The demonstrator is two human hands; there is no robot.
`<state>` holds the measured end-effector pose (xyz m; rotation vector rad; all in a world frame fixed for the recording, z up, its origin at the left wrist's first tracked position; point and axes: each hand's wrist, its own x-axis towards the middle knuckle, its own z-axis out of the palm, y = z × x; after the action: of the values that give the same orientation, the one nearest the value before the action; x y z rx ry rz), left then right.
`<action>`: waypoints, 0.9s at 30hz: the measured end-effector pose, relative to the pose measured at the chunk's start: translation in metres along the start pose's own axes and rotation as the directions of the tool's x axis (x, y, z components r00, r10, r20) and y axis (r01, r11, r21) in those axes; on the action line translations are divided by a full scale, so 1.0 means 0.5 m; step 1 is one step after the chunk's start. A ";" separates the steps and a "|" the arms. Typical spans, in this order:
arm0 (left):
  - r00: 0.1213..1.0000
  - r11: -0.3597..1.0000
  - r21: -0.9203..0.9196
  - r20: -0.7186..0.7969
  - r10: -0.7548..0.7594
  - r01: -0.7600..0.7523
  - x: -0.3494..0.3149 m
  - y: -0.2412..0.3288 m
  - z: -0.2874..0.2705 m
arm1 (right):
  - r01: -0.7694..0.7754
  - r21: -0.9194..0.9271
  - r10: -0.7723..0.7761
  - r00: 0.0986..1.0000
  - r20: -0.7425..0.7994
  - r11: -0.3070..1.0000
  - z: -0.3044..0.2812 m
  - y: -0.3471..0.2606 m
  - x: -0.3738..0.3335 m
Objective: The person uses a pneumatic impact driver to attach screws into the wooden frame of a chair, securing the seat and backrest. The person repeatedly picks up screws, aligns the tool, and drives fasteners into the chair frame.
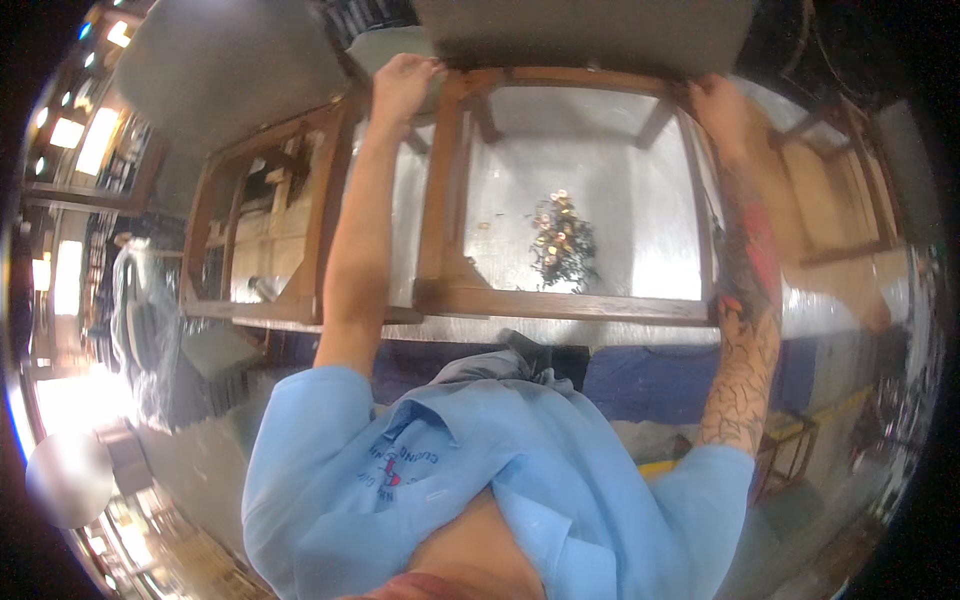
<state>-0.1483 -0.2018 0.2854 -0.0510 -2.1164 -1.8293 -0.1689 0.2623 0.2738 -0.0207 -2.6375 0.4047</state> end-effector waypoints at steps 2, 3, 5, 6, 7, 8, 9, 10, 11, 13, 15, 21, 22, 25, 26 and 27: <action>0.996 0.995 0.023 -0.003 -0.093 0.093 0.014 -0.002 0.006 | -0.030 0.047 0.030 0.999 -0.009 0.998 0.015 0.006 0.009; 0.984 0.984 -0.019 0.004 -0.177 0.177 0.024 -0.018 0.002 | -0.035 0.058 0.035 0.999 0.002 0.998 0.019 -0.005 0.009; 0.957 0.951 -0.113 0.005 -0.290 0.289 0.028 -0.048 0.006 | -0.051 0.103 0.048 0.999 0.025 0.993 0.017 -0.024 0.006; 0.947 0.933 -0.169 0.005 -0.322 0.318 0.024 -0.055 0.017 | -0.065 0.130 0.061 0.998 0.035 0.989 0.005 -0.026 0.004; 0.936 0.911 -0.224 0.006 -0.353 0.345 0.024 -0.061 0.026 | -0.078 0.157 0.072 0.996 0.044 0.984 -0.002 -0.030 -0.001; 0.946 0.917 -0.249 -0.005 -0.325 0.313 0.023 -0.062 0.037 | -0.098 0.138 0.097 0.995 0.012 0.986 0.000 -0.022 -0.003; 0.953 0.918 -0.276 -0.020 -0.301 0.284 0.020 -0.066 0.042 | -0.114 0.117 0.117 0.993 -0.016 0.987 0.006 -0.014 0.003; 0.960 0.918 -0.303 -0.036 -0.277 0.254 0.019 -0.069 0.045 | -0.131 0.096 0.136 0.990 -0.044 0.987 0.012 -0.004 0.003; 0.956 0.937 -0.195 0.004 -0.294 0.289 0.021 -0.081 0.029 | -0.171 0.098 0.174 0.985 -0.022 0.980 0.016 -0.013 0.003; 0.939 0.943 0.026 0.085 -0.332 0.331 0.033 -0.107 0.002 | -0.251 0.098 0.250 0.968 0.016 0.963 0.004 -0.031 0.009; 0.909 0.911 0.071 0.070 -0.410 0.406 0.022 -0.094 0.024 | -0.321 0.153 0.320 0.947 0.033 0.935 -0.005 -0.008 0.003; 0.876 0.900 0.196 0.223 -0.428 0.389 0.045 -0.114 0.009 | -0.295 0.329 0.290 0.955 0.068 0.897 0.032 0.087 0.009; 0.860 0.859 0.245 0.142 -0.490 0.449 0.023 -0.071 0.044 | -0.386 0.355 0.390 0.919 0.062 0.851 0.029 0.078 -0.001; 0.786 0.829 0.021 0.308 -0.537 0.559 0.034 -0.082 0.022 | -0.355 0.718 0.404 0.908 0.112 0.599 0.057 0.104 0.009; 0.791 0.827 0.029 0.277 -0.546 0.561 0.019 -0.052 0.032 | -0.432 0.659 0.450 0.879 0.156 0.615 0.054 0.120 0.015; 0.797 0.825 0.044 0.236 -0.557 0.564 0.009 -0.038 0.035 | -0.506 0.600 0.494 0.845 0.203 0.620 0.057 0.117 0.018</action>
<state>-0.1613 -0.1890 0.2664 0.4204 -2.4589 -2.2778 -0.1928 0.3111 0.2369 -0.5521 -2.3236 1.4849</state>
